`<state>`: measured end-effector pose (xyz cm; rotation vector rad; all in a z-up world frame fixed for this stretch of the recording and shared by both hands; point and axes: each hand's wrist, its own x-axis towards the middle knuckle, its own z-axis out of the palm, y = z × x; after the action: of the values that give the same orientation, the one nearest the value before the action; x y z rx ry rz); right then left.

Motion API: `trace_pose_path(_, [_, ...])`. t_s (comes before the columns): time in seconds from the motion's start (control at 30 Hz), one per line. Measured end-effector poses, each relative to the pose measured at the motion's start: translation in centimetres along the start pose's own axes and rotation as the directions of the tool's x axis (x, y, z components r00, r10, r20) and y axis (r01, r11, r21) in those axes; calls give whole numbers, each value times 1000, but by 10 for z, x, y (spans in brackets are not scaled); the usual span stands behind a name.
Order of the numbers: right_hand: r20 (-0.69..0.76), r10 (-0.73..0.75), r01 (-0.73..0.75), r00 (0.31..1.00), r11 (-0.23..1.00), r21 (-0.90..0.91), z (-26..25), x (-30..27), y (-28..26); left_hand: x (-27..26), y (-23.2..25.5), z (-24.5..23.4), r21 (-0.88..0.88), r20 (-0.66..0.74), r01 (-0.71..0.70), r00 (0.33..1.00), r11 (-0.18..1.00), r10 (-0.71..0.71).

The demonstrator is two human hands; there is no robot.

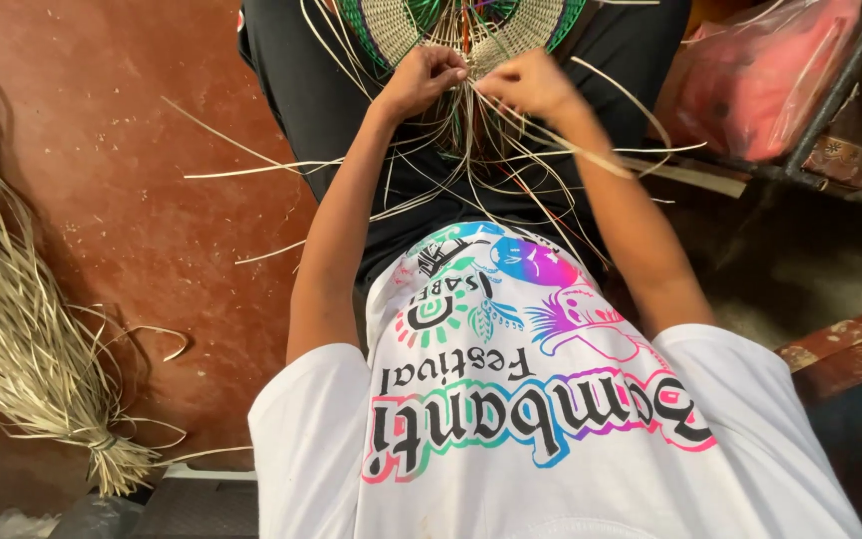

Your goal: Weaving a circular decorative mat using natural and dyed plant fibers.

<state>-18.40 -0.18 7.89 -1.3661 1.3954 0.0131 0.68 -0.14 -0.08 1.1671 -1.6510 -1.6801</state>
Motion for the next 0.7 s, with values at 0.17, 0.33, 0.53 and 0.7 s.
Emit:
trace_pose_path(0.17, [-183,-343,328,921,938,-110,23,15,30,-3,7,-3,37,-22,-61,998,997,61])
trace_pose_path(0.33, [-210,-401,199,892,764,-613,23,15,58,11,-18,-11,301,-91,-72,990,951,104])
trace_pose_path(0.53, [-217,-438,148,872,661,-736,31,12,61,17,-31,-14,633,-231,-97,924,768,306])
trace_pose_path(0.7, [-172,-516,211,839,601,-771,30,5,55,14,-23,-21,659,-228,-117,910,743,346])
